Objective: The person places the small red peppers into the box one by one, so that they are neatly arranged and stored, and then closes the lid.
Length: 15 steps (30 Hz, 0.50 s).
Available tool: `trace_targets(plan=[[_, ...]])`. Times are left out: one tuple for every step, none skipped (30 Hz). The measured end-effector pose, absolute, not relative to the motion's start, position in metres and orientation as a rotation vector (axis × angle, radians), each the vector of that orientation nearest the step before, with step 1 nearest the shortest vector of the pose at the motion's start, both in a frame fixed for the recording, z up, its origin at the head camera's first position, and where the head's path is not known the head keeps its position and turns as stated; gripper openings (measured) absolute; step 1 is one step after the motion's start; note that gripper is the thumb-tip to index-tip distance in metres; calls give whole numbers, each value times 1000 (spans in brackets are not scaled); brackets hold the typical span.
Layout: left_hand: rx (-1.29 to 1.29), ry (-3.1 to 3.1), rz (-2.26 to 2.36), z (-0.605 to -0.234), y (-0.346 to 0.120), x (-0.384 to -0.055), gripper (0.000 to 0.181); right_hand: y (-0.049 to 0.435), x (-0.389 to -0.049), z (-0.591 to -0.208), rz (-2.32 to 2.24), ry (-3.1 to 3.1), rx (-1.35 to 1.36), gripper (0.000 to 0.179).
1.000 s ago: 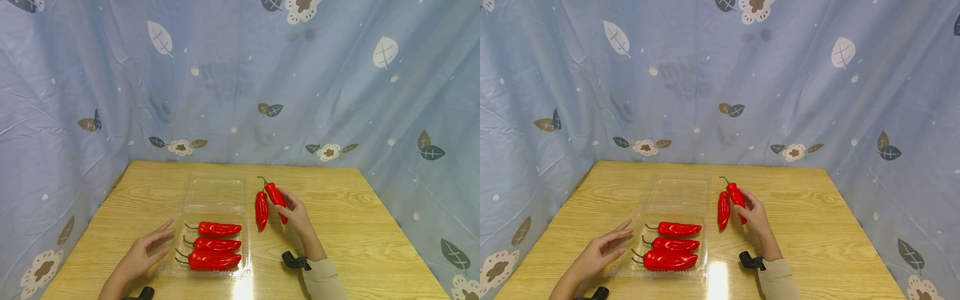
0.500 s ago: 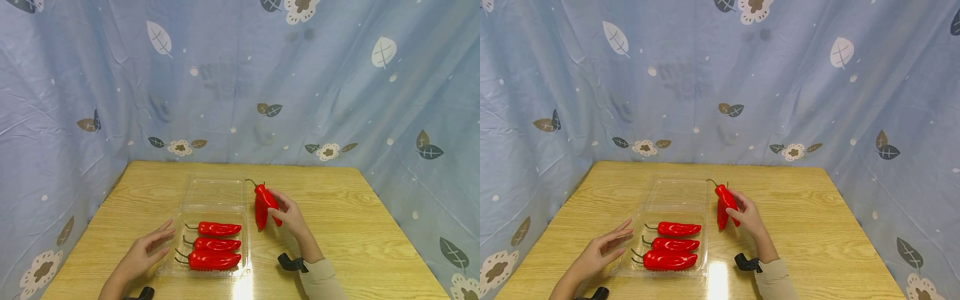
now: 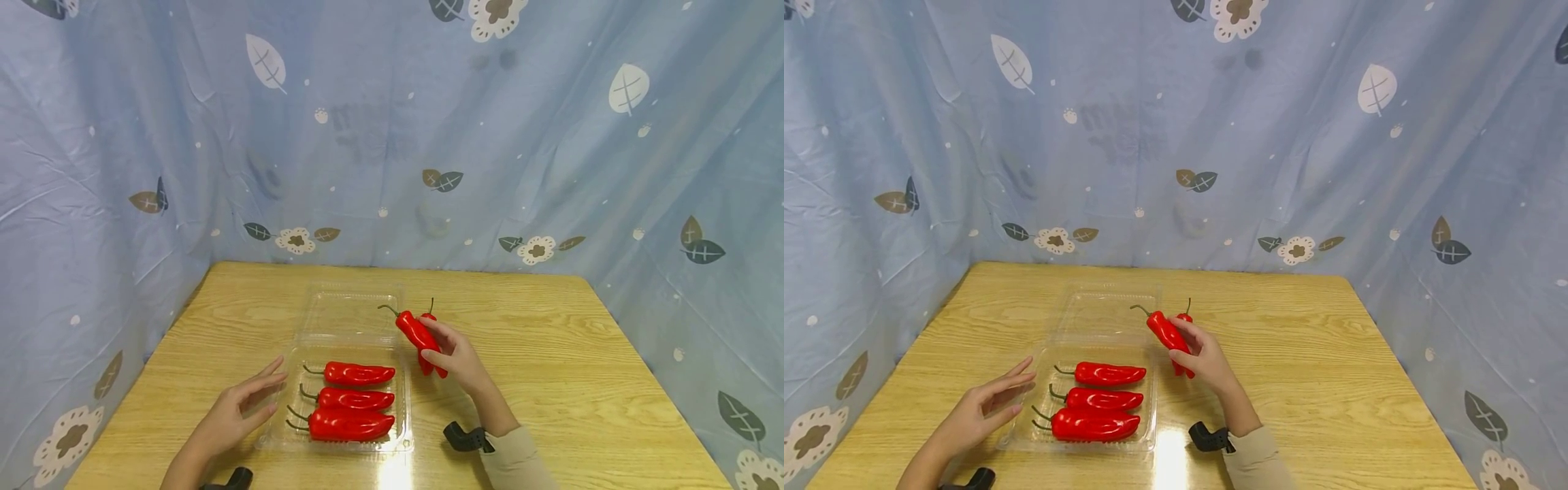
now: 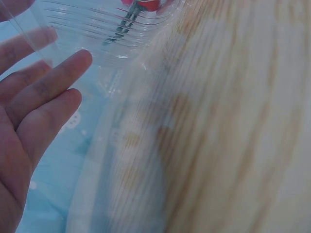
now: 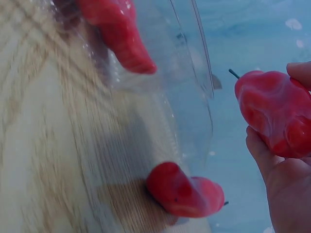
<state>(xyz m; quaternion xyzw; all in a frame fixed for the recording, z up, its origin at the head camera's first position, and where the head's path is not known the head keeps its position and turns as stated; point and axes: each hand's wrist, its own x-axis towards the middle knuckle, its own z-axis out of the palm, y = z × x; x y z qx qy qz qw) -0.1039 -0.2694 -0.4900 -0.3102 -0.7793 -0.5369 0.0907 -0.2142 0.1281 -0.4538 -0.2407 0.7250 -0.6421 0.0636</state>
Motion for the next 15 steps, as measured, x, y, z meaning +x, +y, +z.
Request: trace_targets(plan=[[-922, -2316, -1596, -490, -270, -104, 44, 126, -213, -453, -1934, 2190, -740, 53], [-925, -2314, -1596, -490, -270, -104, 44, 125, -212, -453, -1927, 2189, -752, 53], [-926, -2313, -1595, -490, -270, -104, 44, 123, -211, -453, -1919, 2188, -765, 53], [-926, -2312, -1594, -489, -270, -104, 44, 121, -211, -452, -1915, 2182, -781, 53], [-926, -2312, -1593, -489, -270, -104, 44, 119, -210, -452, -1909, 2174, -796, 53], [-924, -2312, -1593, -489, -270, -104, 44, 118, -210, -452, -1902, 2169, -812, 53], [-924, -2313, -1595, -489, -270, -104, 44, 116, -209, -452, -1896, 2162, -824, 53], [-925, -2313, -1594, -489, -270, -104, 44, 115, -209, -452, -1892, 2153, -833, 53], [-924, -2314, -1595, -489, -270, -104, 45, 113, -209, -452, -1889, 2139, -846, 53], [-924, -2316, -1594, -489, -270, -104, 45, 112, -209, -452, -1886, 2128, -858, 53], [-925, -2317, -1593, -489, -270, -104, 45, 111, -209, -453, -1881, 2117, -873, 53], [-923, -2320, -1590, -490, -270, -104, 45, 109, -209, -453, -1876, 2106, -887, 53], [-922, -2322, -1589, -490, -270, -104, 45, 108, -209, -453, -1870, 2095, -903, 53], [-921, -2324, -1587, -490, -270, -104, 44, 106, -209, -454, -1864, 2080, -925, 53], [-919, -2326, -1585, -490, -270, -104, 44, 105, -209, -454, -1853, 2067, -948, 53]])
